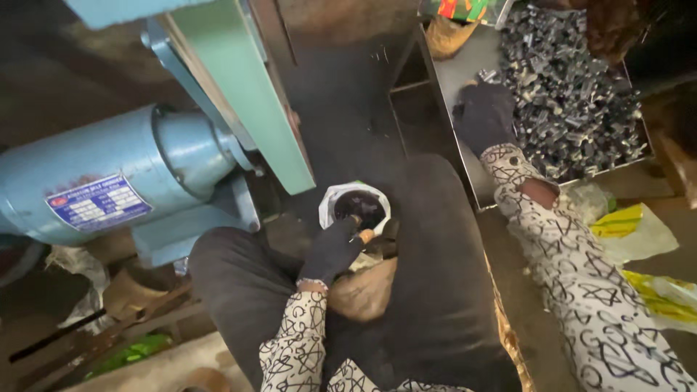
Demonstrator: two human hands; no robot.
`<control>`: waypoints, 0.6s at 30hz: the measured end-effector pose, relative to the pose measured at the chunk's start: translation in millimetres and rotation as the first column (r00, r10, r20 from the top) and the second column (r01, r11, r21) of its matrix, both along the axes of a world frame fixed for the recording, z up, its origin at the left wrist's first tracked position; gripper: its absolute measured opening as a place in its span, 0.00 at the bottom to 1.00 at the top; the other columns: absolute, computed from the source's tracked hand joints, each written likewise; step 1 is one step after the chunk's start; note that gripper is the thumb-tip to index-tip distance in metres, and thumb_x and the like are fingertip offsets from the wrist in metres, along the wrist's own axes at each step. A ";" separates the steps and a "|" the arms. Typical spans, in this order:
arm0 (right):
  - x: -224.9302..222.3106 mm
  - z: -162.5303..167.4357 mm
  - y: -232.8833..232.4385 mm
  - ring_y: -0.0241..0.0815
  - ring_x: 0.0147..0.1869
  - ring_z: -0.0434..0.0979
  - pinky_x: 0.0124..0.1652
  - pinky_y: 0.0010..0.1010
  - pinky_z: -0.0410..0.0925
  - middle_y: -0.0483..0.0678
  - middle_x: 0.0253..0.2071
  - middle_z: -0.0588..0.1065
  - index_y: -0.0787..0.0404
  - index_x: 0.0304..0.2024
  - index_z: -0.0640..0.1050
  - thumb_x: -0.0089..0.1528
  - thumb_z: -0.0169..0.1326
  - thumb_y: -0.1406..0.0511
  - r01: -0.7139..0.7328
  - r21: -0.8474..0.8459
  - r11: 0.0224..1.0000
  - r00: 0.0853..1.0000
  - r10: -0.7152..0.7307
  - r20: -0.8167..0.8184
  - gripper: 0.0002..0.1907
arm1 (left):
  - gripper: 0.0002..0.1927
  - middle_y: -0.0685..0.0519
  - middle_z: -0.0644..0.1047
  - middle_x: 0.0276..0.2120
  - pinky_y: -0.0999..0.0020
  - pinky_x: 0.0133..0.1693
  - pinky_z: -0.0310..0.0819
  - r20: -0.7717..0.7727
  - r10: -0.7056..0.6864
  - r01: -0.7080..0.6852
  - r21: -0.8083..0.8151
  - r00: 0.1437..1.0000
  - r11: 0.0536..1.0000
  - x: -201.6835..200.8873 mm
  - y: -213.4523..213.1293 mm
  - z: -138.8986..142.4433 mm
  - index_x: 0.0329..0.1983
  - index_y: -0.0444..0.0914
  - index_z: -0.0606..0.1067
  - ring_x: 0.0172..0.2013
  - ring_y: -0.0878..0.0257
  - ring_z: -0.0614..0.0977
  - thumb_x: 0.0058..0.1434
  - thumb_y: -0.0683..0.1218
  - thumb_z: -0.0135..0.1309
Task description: The person sits at a belt grinder and holds small metal parts against the moving belt, producing sparks as they grind each piece. They rotate the parts to grind different sides, then place the finished pieces onto a tray of completed parts beside the machine.
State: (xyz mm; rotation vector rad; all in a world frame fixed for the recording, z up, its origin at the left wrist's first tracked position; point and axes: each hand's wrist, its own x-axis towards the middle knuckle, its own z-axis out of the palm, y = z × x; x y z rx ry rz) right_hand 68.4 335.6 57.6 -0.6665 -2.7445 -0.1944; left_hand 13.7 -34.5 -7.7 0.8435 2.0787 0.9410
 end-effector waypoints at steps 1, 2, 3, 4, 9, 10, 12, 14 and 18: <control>-3.6 0.8 -0.1 0.61 0.36 0.78 0.35 0.51 0.69 0.58 0.30 0.77 0.58 0.31 0.80 0.55 0.59 0.60 0.067 -0.040 0.997 0.992 -0.062 0.111 0.09 | 0.24 0.40 0.80 0.45 0.53 0.47 0.73 -0.005 0.014 -0.013 0.067 1.000 0.998 0.0 3.1 -2.3 0.53 0.36 0.75 0.48 0.43 0.81 0.63 0.58 0.57; -6.1 6.8 -12.7 0.61 0.37 0.78 0.37 0.51 0.69 0.58 0.32 0.77 0.59 0.33 0.80 0.58 0.58 0.60 0.041 -0.125 0.991 0.999 -0.040 0.010 0.08 | 0.24 0.41 0.81 0.44 0.54 0.47 0.74 -0.005 0.026 -0.026 0.134 1.000 0.991 1.0 6.2 -5.5 0.53 0.35 0.75 0.47 0.44 0.81 0.64 0.57 0.56; -10.0 15.4 -33.0 0.60 0.38 0.78 0.39 0.51 0.70 0.58 0.34 0.78 0.59 0.36 0.81 0.61 0.57 0.61 0.005 -0.204 0.979 0.995 -0.026 -0.101 0.08 | 0.23 0.42 0.81 0.43 0.56 0.46 0.75 0.048 0.089 -0.095 0.143 0.995 0.985 0.0 10.3 -8.6 0.52 0.35 0.76 0.45 0.46 0.82 0.65 0.57 0.55; -13.7 24.0 -59.2 0.59 0.38 0.79 0.40 0.49 0.70 0.57 0.34 0.78 0.59 0.35 0.81 0.62 0.57 0.62 0.037 -0.299 0.954 0.992 -0.071 -0.105 0.08 | 0.23 0.42 0.81 0.42 0.57 0.45 0.76 0.097 0.156 -0.169 0.150 0.983 0.974 -1.5 14.4 -12.0 0.52 0.35 0.76 0.43 0.49 0.83 0.66 0.57 0.54; 8.2 25.6 -217.7 0.55 0.38 0.78 0.38 0.44 0.70 0.55 0.33 0.78 0.64 0.40 0.80 0.56 0.62 0.56 -0.297 -0.571 0.765 0.951 0.182 -0.251 0.18 | 0.22 0.50 0.78 0.43 0.65 0.41 0.74 0.857 0.254 -0.783 0.240 0.449 0.574 -3.4 14.6 -16.6 0.57 0.37 0.75 0.40 0.61 0.77 0.73 0.58 0.49; 13.1 15.5 -232.7 0.55 0.38 0.78 0.38 0.43 0.70 0.55 0.33 0.78 0.65 0.42 0.80 0.54 0.63 0.54 -0.388 -0.598 0.701 0.919 0.251 -0.303 0.22 | 0.22 0.49 0.78 0.44 0.65 0.43 0.75 0.766 0.347 -0.787 0.317 0.541 0.528 -4.0 8.8 -14.2 0.57 0.35 0.75 0.41 0.61 0.78 0.74 0.57 0.49; 17.9 -10.7 -234.1 0.54 0.42 0.79 0.42 0.42 0.70 0.53 0.35 0.78 0.63 0.41 0.80 0.63 0.57 0.58 -0.385 -0.719 0.579 0.920 0.305 -0.247 0.14 | 0.22 0.48 0.79 0.46 0.67 0.47 0.76 0.628 0.437 -0.752 0.415 0.644 0.513 -0.2 -5.0 -7.8 0.58 0.33 0.74 0.44 0.62 0.79 0.75 0.56 0.48; 17.7 -37.1 -226.0 0.51 0.45 0.80 0.45 0.39 0.70 0.52 0.39 0.79 0.60 0.44 0.80 0.67 0.53 0.61 -0.561 -0.689 0.460 0.807 0.488 -0.332 0.11 | 0.23 0.49 0.81 0.50 0.70 0.50 0.75 0.556 0.429 -0.692 0.454 0.712 0.561 1.4 -19.7 -0.9 0.61 0.35 0.74 0.48 0.64 0.80 0.75 0.56 0.47; 13.5 -57.5 -230.5 0.44 0.39 0.80 0.40 0.33 0.71 0.52 0.36 0.79 0.65 0.42 0.81 0.71 0.51 0.63 -0.444 -0.883 -0.150 0.786 0.409 -0.464 0.13 | 0.22 0.49 0.80 0.50 0.68 0.47 0.76 0.708 0.271 -0.691 0.409 0.652 0.597 6.8 -28.4 3.5 0.63 0.36 0.72 0.46 0.65 0.78 0.73 0.52 0.48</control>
